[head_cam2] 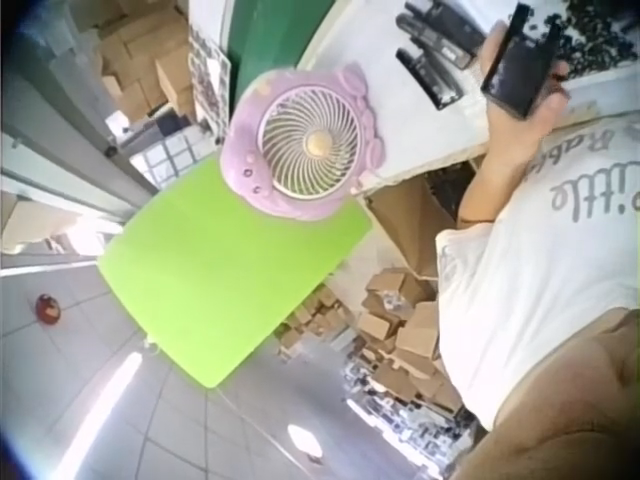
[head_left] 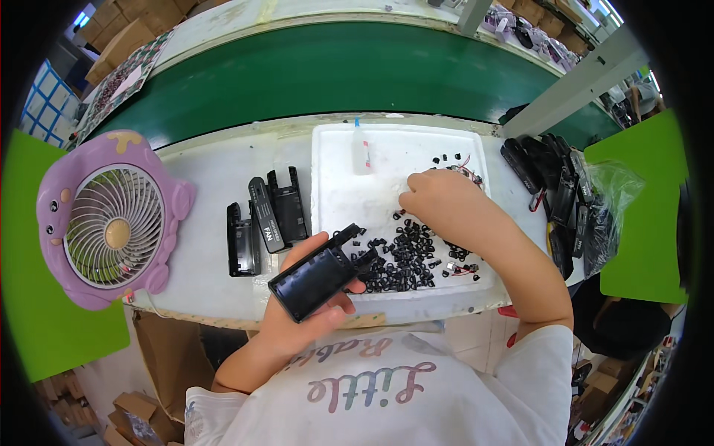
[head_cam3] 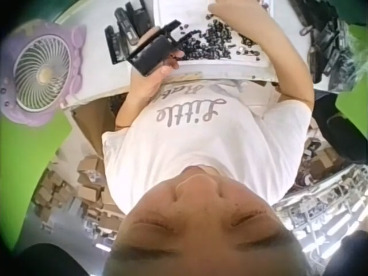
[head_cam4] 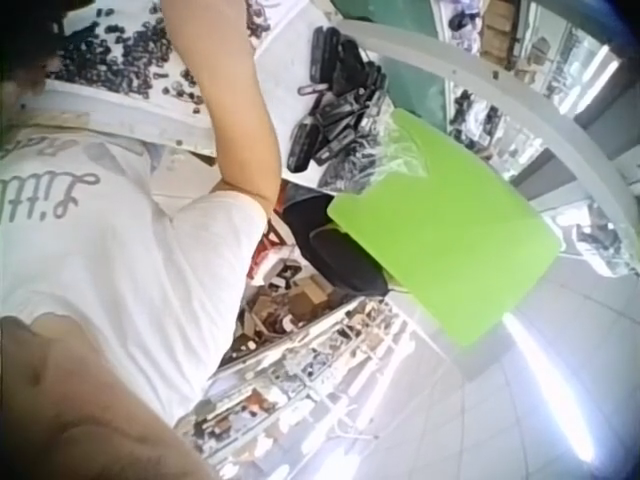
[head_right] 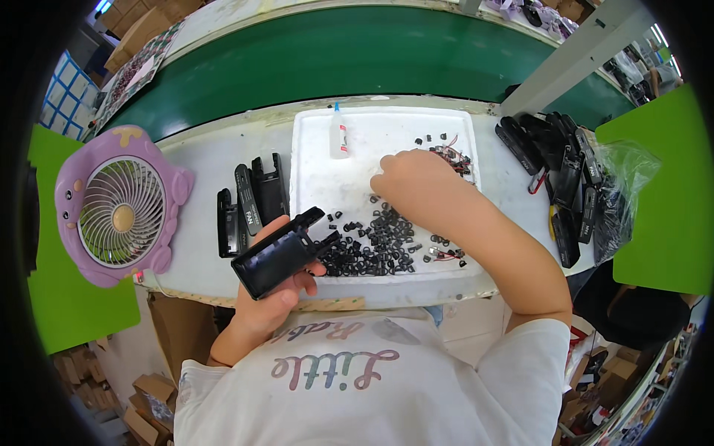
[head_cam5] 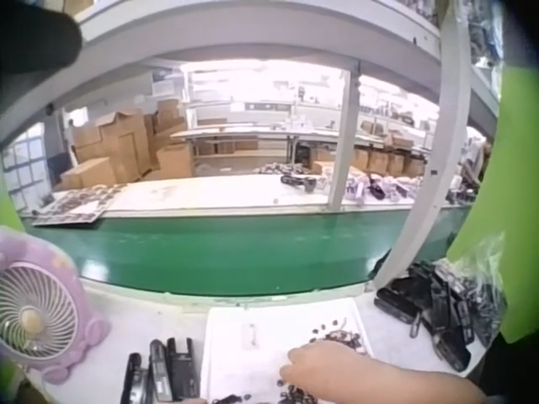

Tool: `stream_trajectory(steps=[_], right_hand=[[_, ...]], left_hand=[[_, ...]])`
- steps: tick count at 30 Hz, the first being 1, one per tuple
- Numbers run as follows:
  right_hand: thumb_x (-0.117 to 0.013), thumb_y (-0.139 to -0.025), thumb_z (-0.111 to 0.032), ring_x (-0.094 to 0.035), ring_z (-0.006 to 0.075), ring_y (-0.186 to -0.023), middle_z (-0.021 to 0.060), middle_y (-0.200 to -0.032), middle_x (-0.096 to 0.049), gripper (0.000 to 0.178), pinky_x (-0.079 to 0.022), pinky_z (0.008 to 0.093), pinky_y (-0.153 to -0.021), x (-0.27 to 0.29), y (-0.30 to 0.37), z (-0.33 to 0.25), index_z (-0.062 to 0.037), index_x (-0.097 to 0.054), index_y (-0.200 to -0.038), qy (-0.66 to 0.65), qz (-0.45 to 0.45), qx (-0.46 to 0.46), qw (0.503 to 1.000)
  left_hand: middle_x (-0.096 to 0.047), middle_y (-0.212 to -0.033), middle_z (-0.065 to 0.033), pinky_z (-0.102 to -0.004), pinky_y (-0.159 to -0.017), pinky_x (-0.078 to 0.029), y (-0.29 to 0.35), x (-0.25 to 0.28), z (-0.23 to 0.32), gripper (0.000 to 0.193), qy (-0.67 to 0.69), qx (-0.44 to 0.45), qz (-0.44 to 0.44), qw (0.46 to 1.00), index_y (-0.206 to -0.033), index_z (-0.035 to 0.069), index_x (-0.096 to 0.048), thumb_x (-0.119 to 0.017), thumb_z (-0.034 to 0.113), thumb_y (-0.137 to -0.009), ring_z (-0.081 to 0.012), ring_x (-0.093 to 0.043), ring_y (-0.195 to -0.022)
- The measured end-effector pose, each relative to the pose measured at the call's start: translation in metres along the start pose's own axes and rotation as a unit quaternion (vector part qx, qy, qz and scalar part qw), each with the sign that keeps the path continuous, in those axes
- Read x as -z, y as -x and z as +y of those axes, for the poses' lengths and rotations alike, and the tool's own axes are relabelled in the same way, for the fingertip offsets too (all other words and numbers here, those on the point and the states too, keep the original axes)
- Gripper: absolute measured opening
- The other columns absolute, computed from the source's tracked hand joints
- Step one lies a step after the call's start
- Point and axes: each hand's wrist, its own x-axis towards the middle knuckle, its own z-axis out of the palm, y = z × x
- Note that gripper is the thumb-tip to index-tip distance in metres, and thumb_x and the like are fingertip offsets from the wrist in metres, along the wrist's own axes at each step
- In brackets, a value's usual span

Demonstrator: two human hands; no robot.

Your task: The person assembles fan housings by applying glue from a bottle and pressing small black components into the plastic shells by hand. They handle the housings one at a time, occasionally moving completed units aside and picking up new ones from the work surface.

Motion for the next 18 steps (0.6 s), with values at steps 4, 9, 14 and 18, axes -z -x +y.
stream_trajectory(steps=[4,9,14,18], right_hand=[[-0.060,-0.072,-0.007,-0.058,0.0267,-0.070,0.0110,-0.072,-0.054,0.006,-0.048,0.0349,-0.062,-0.001,-0.004,-0.003,-0.0029,-0.055,-0.072,0.010,0.044,-0.022,0.999],[-0.062,-0.073,0.000,-0.062,0.0191,-0.066,0.0091,-0.073,-0.060,0.006,-0.050,0.0267,-0.060,0.014,-0.007,-0.022,0.0002,-0.059,-0.077,-0.255,0.149,-0.088,0.951],[-0.065,-0.074,0.002,-0.061,0.0102,-0.072,0.0053,-0.079,-0.064,0.008,-0.049,0.0215,-0.063,0.017,-0.006,-0.059,0.0004,-0.062,-0.082,-0.512,0.159,-0.108,0.837],[-0.066,-0.071,0.001,-0.060,0.0149,-0.072,0.0055,-0.077,-0.063,0.009,-0.047,0.0253,-0.062,0.017,-0.006,-0.072,-0.0031,-0.062,-0.079,-0.438,0.197,-0.066,0.875]], left_hand=[[-0.045,-0.124,-0.0154,-0.0346,-0.075,-0.050,-0.001,0.002,-0.002,0.081,0.035,-0.031,-0.054,0.997,-0.139,0.008,-0.018,-0.067,0.004,-0.074,-0.0279,-0.053,-0.108],[-0.038,-0.131,-0.0163,-0.0386,-0.076,-0.050,-0.001,0.004,0.002,0.070,0.086,-0.024,-0.022,0.996,-0.138,0.007,-0.020,-0.049,0.045,-0.087,-0.0314,-0.049,-0.111],[-0.038,-0.126,-0.0142,-0.0381,-0.075,-0.048,-0.003,0.004,-0.001,0.050,0.097,-0.020,-0.005,0.995,-0.136,0.010,-0.024,-0.041,0.030,-0.093,-0.0276,-0.049,-0.105],[-0.038,-0.127,-0.0136,-0.0376,-0.075,-0.049,-0.003,-0.001,-0.001,0.052,0.062,-0.022,0.009,0.998,-0.138,0.011,-0.022,-0.042,0.027,-0.092,-0.0269,-0.049,-0.106]])
